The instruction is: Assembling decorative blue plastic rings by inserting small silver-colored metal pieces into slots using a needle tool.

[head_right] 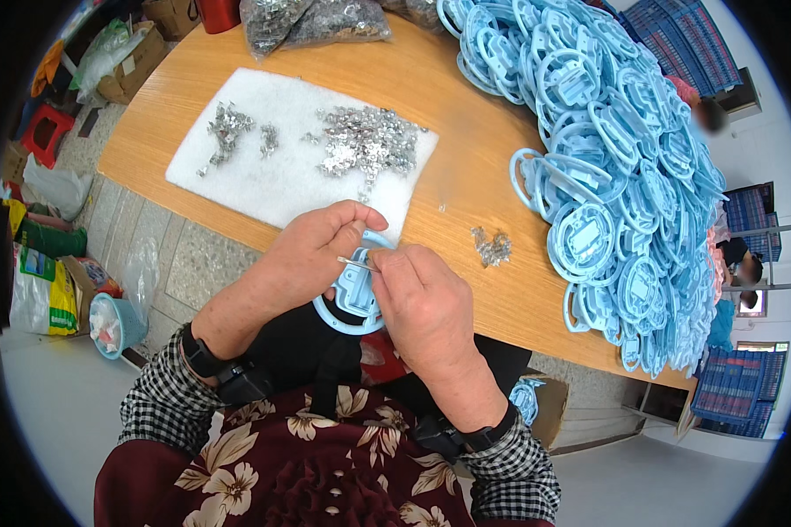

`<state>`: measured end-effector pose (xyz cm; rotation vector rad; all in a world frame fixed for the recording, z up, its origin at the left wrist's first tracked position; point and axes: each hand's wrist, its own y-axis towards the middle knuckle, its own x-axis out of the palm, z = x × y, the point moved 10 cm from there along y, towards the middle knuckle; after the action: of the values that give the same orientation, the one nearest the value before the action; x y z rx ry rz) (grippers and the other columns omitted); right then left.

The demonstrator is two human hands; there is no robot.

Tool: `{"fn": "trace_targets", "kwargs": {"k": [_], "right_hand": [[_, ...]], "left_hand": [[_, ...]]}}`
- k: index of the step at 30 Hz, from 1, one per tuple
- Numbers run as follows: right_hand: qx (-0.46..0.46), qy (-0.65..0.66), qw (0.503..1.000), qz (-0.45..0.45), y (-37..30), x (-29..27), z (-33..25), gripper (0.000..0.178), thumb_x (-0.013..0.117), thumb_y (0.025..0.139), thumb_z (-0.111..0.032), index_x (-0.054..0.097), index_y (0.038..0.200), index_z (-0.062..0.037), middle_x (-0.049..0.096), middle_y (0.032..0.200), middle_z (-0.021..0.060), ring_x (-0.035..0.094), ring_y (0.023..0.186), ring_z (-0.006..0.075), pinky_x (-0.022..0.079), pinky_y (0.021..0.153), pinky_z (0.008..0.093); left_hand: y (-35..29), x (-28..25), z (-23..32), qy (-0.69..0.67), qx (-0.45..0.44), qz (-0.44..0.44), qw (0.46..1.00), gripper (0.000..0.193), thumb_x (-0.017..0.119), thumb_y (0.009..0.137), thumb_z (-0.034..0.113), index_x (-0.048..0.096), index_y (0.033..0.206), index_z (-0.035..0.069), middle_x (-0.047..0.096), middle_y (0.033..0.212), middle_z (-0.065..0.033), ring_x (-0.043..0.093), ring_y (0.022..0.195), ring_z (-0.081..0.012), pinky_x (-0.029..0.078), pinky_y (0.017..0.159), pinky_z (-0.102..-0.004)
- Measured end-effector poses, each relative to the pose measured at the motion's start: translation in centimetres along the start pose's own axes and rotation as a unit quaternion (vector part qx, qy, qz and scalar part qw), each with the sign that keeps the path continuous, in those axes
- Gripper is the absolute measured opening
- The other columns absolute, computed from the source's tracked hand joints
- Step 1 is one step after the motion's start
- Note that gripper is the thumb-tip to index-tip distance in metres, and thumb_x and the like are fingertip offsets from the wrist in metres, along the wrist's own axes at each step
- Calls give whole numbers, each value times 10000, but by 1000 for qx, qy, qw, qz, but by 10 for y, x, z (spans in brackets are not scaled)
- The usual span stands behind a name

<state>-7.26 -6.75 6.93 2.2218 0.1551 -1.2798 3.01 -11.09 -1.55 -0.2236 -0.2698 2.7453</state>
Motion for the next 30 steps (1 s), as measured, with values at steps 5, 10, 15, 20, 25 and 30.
{"fn": "trace_targets", "kwargs": {"k": [5, 10, 15, 20, 25, 30], "right_hand": [[21, 18, 1000, -12, -1, 0, 12, 156, 734, 809, -55, 662, 947, -69, 617, 815, 98, 645, 725, 302, 529, 621, 397], [3, -15, 1000, -18, -2, -1, 2, 174, 733, 805, -48, 669, 966, -66, 621, 847, 95, 650, 739, 302, 535, 631, 401], [23, 88, 994, -67, -5, 5, 0, 271, 665, 849, -22, 664, 1120, -18, 595, 845, 151, 640, 772, 337, 529, 671, 411], [73, 129, 985, -86, -7, 5, 11, 297, 619, 899, -43, 640, 1192, -3, 618, 894, 184, 645, 793, 344, 527, 688, 414], [98, 13, 990, -102, -15, -2, 11, 290, 613, 945, -120, 643, 1224, -49, 666, 839, 152, 663, 757, 337, 527, 670, 418], [128, 59, 984, -112, -18, 0, 16, 269, 613, 967, -168, 633, 1227, -106, 694, 834, 129, 669, 713, 351, 523, 620, 440]], "left_hand": [[-1, -1, 5, 25, 24, 18, 999, 265, 425, 1070, 178, 605, 1194, 27, 612, 778, -32, 558, 569, -85, 486, 476, -253], [-2, -1, 8, 36, 41, 29, 998, 254, 431, 1067, 174, 604, 1178, 24, 606, 753, -40, 556, 558, -92, 486, 474, -259], [-2, -2, 8, 28, 50, 29, 998, 254, 431, 1060, 162, 602, 1183, 19, 604, 748, -38, 561, 558, -92, 484, 471, -260], [-3, -3, 7, 14, 30, 19, 999, 259, 426, 1059, 161, 604, 1186, 21, 611, 756, -40, 562, 554, -90, 485, 469, -253], [-1, 1, 4, 9, 22, 9, 1000, 261, 422, 1062, 163, 606, 1184, 24, 618, 761, -39, 563, 552, -85, 490, 469, -252], [-1, -2, 4, 15, 34, 23, 999, 257, 423, 1065, 168, 610, 1174, 29, 615, 752, -30, 571, 567, -79, 493, 471, -251]]}}
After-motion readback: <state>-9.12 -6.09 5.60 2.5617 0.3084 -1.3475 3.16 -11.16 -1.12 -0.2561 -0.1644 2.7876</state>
